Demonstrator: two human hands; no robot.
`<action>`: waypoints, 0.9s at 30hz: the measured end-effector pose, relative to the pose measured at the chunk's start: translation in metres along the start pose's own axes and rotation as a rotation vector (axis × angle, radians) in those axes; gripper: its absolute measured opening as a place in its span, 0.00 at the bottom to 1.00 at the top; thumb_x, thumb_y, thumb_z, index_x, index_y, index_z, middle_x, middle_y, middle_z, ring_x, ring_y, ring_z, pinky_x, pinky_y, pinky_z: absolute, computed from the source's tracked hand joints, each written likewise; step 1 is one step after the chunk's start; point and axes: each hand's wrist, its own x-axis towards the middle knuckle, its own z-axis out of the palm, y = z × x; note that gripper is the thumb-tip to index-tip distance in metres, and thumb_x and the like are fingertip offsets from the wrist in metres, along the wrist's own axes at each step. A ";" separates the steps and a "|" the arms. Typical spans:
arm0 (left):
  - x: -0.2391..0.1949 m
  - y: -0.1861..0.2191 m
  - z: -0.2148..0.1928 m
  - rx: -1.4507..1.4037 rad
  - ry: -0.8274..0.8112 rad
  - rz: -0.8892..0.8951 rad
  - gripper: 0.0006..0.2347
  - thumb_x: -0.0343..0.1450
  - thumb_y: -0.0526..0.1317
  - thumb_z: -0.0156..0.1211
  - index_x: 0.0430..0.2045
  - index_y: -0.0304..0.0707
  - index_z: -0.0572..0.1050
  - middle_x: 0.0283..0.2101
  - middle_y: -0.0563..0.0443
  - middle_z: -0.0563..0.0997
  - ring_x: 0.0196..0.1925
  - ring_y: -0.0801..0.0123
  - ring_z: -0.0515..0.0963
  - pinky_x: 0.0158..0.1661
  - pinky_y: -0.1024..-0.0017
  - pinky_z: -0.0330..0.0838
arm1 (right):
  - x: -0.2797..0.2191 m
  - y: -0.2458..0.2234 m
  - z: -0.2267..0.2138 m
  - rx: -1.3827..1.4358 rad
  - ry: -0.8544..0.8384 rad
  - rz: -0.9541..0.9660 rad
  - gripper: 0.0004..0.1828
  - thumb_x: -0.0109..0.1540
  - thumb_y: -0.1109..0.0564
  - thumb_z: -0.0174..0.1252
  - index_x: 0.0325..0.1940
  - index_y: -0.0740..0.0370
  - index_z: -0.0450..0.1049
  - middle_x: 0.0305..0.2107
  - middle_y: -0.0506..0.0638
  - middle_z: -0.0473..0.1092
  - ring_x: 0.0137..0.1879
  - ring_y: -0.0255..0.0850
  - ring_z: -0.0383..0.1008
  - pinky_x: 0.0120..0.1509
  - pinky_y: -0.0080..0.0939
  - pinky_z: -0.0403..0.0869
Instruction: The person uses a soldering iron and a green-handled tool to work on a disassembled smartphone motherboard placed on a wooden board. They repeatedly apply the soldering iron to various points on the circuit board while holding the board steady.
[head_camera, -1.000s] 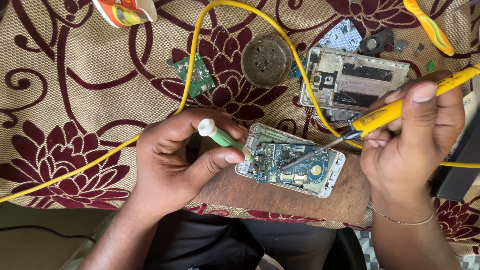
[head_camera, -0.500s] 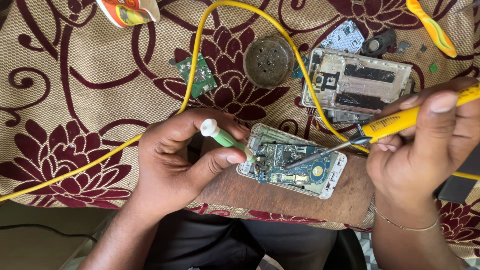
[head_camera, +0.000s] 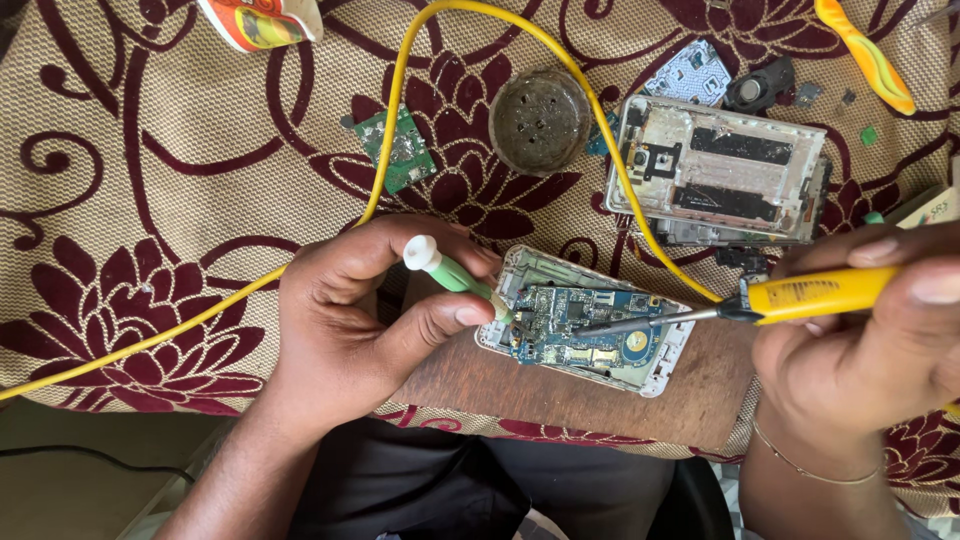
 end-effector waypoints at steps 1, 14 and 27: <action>0.000 0.000 0.000 0.000 0.001 -0.008 0.10 0.73 0.34 0.70 0.46 0.33 0.77 0.45 0.47 0.85 0.48 0.73 0.85 0.52 0.73 0.83 | -0.001 0.000 0.000 0.000 0.005 -0.006 0.18 0.83 0.50 0.50 0.47 0.66 0.61 0.35 0.53 0.63 0.24 0.39 0.61 0.30 0.34 0.60; -0.001 0.000 0.001 -0.049 0.005 -0.017 0.10 0.73 0.32 0.70 0.46 0.32 0.76 0.46 0.47 0.85 0.49 0.74 0.85 0.54 0.73 0.82 | 0.004 0.003 -0.002 0.056 0.024 0.028 0.18 0.84 0.50 0.51 0.47 0.66 0.62 0.35 0.53 0.62 0.25 0.40 0.62 0.30 0.34 0.59; -0.003 -0.005 0.000 -0.072 0.003 0.001 0.10 0.74 0.33 0.69 0.47 0.33 0.76 0.45 0.47 0.85 0.49 0.73 0.85 0.51 0.73 0.83 | 0.013 -0.007 0.016 0.017 -0.053 0.026 0.21 0.82 0.49 0.53 0.45 0.67 0.60 0.31 0.52 0.60 0.21 0.37 0.62 0.28 0.32 0.58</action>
